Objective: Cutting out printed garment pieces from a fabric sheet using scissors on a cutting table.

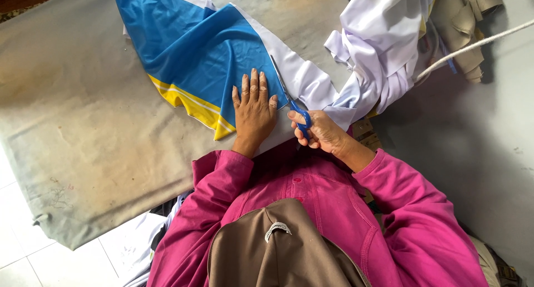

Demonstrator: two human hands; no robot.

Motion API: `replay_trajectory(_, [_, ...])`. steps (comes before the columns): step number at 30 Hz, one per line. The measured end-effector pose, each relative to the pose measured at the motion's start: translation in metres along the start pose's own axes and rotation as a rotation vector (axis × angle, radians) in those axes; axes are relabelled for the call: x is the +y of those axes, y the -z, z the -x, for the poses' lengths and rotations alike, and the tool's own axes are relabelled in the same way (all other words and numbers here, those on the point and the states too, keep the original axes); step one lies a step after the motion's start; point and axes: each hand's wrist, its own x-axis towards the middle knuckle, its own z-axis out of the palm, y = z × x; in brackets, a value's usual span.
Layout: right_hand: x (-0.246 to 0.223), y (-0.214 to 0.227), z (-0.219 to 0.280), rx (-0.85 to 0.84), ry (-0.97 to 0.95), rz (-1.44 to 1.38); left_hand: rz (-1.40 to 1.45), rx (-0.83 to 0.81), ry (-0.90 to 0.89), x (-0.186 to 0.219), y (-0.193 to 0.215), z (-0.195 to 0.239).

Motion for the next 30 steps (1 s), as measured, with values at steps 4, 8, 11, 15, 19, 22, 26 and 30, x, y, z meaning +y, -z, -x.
replay_trajectory(4, [0.004, 0.003, -0.004, 0.009, 0.009, 0.002, 0.000, 0.001, 0.000, -0.001, -0.001, 0.000])
replay_trajectory(8, [0.002, 0.003, -0.004, -0.001, -0.010, 0.007, 0.000, 0.005, 0.004, -0.001, -0.001, 0.000])
replay_trajectory(11, [-0.002, 0.001, -0.008, -0.031, -0.029, 0.008, -0.005, 0.007, -0.006, -0.001, -0.001, 0.000])
replay_trajectory(15, [-0.007, 0.000, -0.019, -0.057, -0.030, -0.012, -0.009, 0.004, 0.002, 0.000, 0.000, 0.000])
replay_trajectory(19, [-0.013, -0.004, -0.024, -0.046, 0.008, -0.024, -0.026, 0.006, 0.010, -0.001, -0.001, 0.000])
replay_trajectory(22, [-0.013, -0.006, -0.025, -0.037, 0.018, -0.022, -0.033, 0.003, 0.015, -0.001, -0.002, 0.001])
replay_trajectory(26, [-0.010, -0.005, -0.027, -0.019, 0.027, -0.005, -0.041, 0.000, 0.011, -0.001, -0.002, 0.000])
replay_trajectory(30, [-0.012, -0.005, -0.026, -0.019, 0.011, -0.003, -0.044, 0.012, 0.004, -0.002, -0.003, 0.001])
